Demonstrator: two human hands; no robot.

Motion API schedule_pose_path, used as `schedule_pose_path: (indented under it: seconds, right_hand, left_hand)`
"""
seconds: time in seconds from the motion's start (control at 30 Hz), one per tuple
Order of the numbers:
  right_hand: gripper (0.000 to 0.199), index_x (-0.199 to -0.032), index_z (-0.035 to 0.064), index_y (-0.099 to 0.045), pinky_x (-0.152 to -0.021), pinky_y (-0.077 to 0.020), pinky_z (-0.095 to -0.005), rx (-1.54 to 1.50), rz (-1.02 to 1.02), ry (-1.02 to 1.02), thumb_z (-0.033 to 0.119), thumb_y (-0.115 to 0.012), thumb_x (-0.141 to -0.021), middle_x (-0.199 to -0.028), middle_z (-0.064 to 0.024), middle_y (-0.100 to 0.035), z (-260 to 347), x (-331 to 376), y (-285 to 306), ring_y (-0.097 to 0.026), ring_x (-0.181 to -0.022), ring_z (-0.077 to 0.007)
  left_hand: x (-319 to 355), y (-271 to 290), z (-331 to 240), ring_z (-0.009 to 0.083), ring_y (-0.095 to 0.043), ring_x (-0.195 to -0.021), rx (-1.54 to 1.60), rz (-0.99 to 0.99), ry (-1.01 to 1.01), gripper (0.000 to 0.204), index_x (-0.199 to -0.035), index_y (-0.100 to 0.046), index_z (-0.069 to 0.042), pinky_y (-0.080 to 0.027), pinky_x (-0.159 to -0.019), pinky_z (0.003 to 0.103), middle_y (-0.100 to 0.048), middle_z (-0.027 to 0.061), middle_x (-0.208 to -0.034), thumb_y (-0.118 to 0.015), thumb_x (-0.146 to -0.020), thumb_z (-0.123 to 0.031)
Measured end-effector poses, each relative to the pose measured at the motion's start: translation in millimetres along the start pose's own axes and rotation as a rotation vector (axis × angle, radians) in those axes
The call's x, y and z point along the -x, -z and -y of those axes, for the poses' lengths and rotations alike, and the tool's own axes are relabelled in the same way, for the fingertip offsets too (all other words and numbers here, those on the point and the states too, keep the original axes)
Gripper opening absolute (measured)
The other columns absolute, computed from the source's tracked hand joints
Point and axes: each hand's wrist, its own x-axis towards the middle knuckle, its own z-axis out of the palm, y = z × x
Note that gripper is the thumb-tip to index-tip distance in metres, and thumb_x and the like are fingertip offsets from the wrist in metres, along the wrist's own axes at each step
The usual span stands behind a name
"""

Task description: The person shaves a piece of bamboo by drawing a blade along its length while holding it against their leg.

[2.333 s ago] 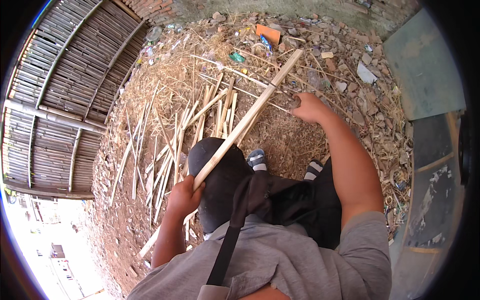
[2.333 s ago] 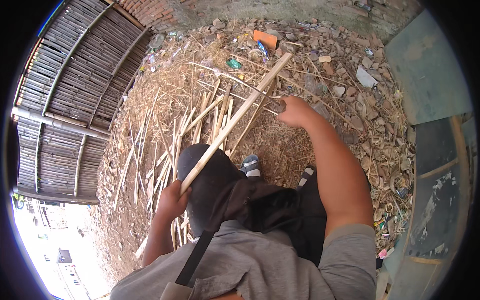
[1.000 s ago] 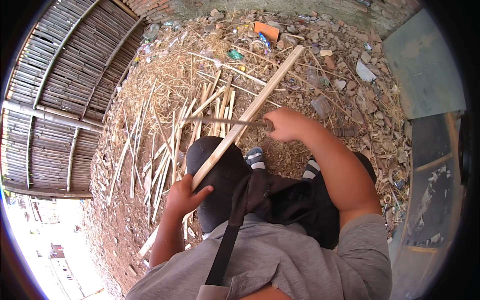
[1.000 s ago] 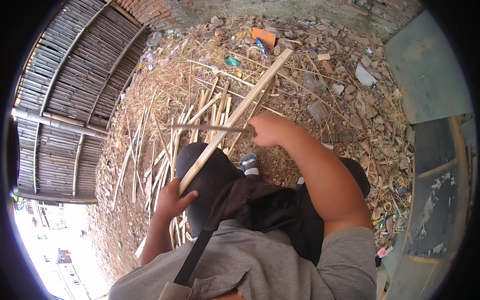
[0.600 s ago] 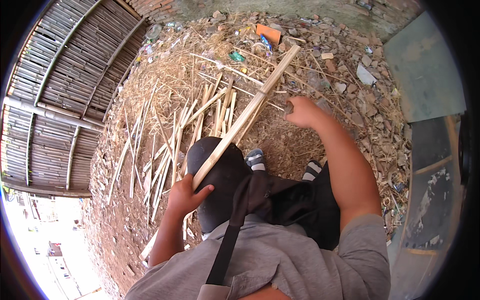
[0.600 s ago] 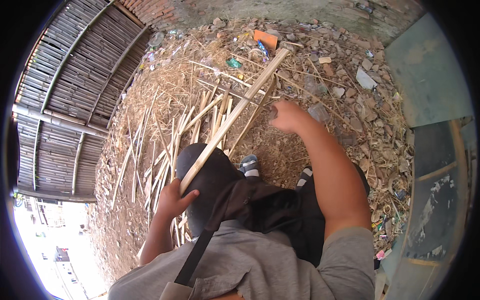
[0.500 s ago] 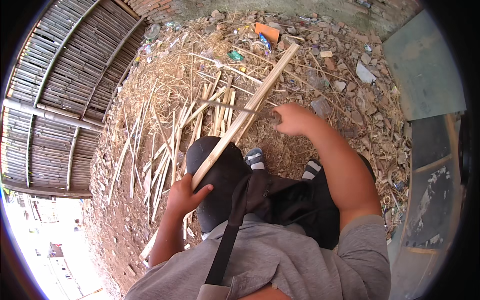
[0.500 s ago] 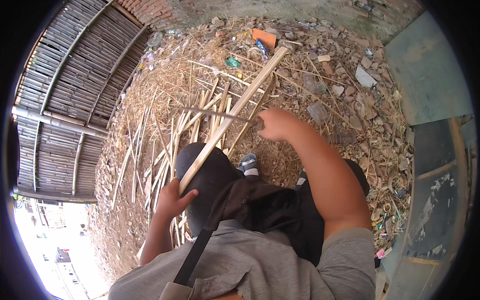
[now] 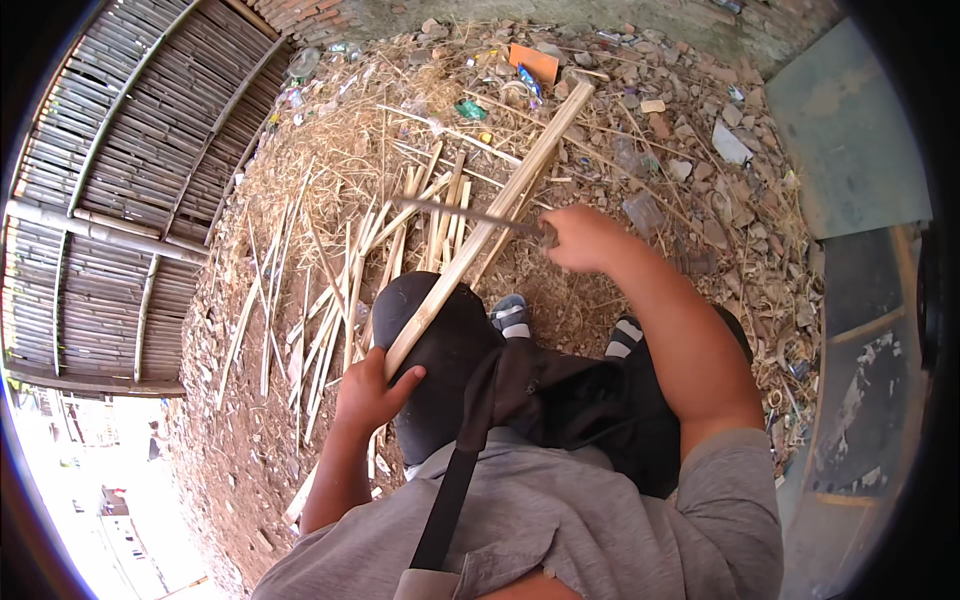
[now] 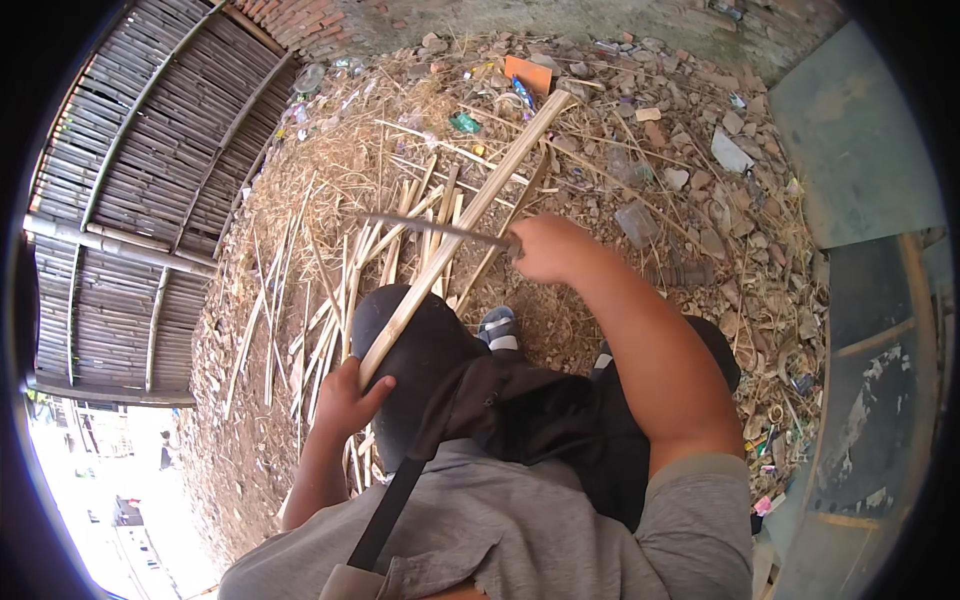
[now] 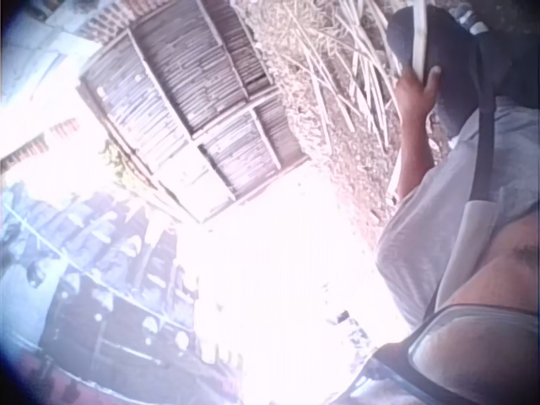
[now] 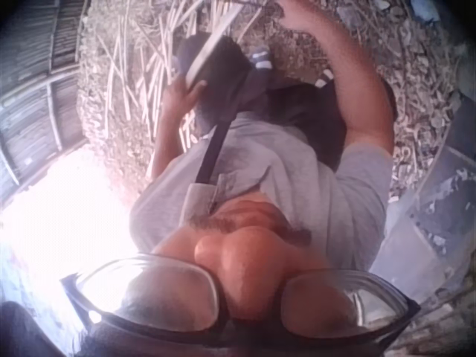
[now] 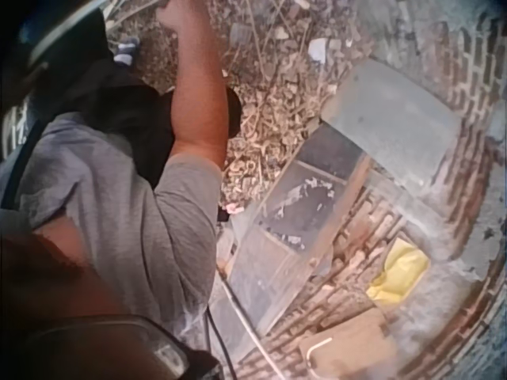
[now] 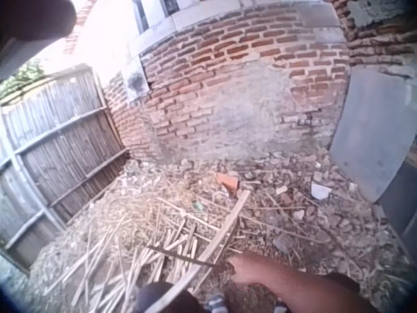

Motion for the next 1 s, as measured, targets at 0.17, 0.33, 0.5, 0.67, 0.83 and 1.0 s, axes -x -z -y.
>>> schedule_pose_path:
  seconds: [0.17,0.33,0.5,0.67,0.83,1.0]
  right_hand:
    - [0.022,-0.1,0.0114,-0.072,-0.082,-0.0554,-0.0481,0.164,0.112,0.093,0.021,-0.074,-0.079,-0.092,-0.0152,-0.072,22,7,9,-0.071,-0.092,-0.0351]
    - [0.032,-0.105,0.0046,-0.071,-0.081,-0.0552,-0.0452,-0.137,-0.122,-0.207,0.024,-0.076,-0.081,-0.092,-0.0183,-0.072,-30,-4,22,-0.071,-0.089,-0.0347]
    - [0.032,-0.108,0.0031,-0.07,-0.083,-0.0553,-0.0442,-0.105,-0.072,-0.105,0.022,-0.074,-0.082,-0.097,-0.0193,-0.072,-19,-2,16,-0.071,-0.094,-0.0352]
    - [0.02,-0.095,0.0093,-0.07,-0.076,-0.0531,-0.0478,0.165,0.071,0.166,0.022,-0.074,-0.081,-0.083,-0.0148,-0.07,21,6,3,-0.07,-0.085,-0.0355]
    - [0.027,-0.1,0.0051,-0.07,-0.077,-0.0537,-0.0459,-0.048,-0.058,-0.067,0.025,-0.075,-0.081,-0.088,-0.0171,-0.071,-27,-3,20,-0.07,-0.085,-0.0347]
    - [0.027,-0.1,0.005,-0.069,-0.079,-0.0546,-0.0465,-0.115,-0.194,-0.184,0.024,-0.074,-0.081,-0.091,-0.0177,-0.072,-27,-3,22,-0.07,-0.09,-0.0363]
  left_hand:
    - [1,1,2,0.0456,-0.06,-0.066,0.006,-0.014,-0.012,0.058,-0.081,-0.051,0.0,-0.047,-0.061,0.051,-0.058,0.0234,-0.068,-0.079,-0.084,-0.051]
    - [0,2,2,0.0455,-0.062,-0.066,0.035,-0.026,-0.042,0.059,-0.081,-0.052,-0.001,-0.048,-0.06,0.052,-0.059,0.0233,-0.067,-0.078,-0.083,-0.053]
    - [-2,0,4,0.047,-0.065,-0.069,0.014,-0.02,-0.032,0.062,-0.08,-0.054,0.0,-0.051,-0.062,0.053,-0.063,0.0239,-0.068,-0.077,-0.082,-0.058]
    - [1,-1,2,0.0474,-0.065,-0.07,-0.001,-0.029,-0.018,0.062,-0.08,-0.054,0.0,-0.05,-0.063,0.052,-0.063,0.0244,-0.068,-0.077,-0.083,-0.058]
    - [-1,-3,4,0.0474,-0.065,-0.07,0.003,-0.036,-0.034,0.063,-0.08,-0.053,0.0,-0.05,-0.063,0.053,-0.062,0.0251,-0.069,-0.077,-0.083,-0.058]
    - [-1,-3,4,0.0472,-0.064,-0.069,0.008,-0.047,-0.043,0.063,-0.079,-0.052,0.0,-0.049,-0.062,0.053,-0.062,0.025,-0.068,-0.077,-0.083,-0.057]
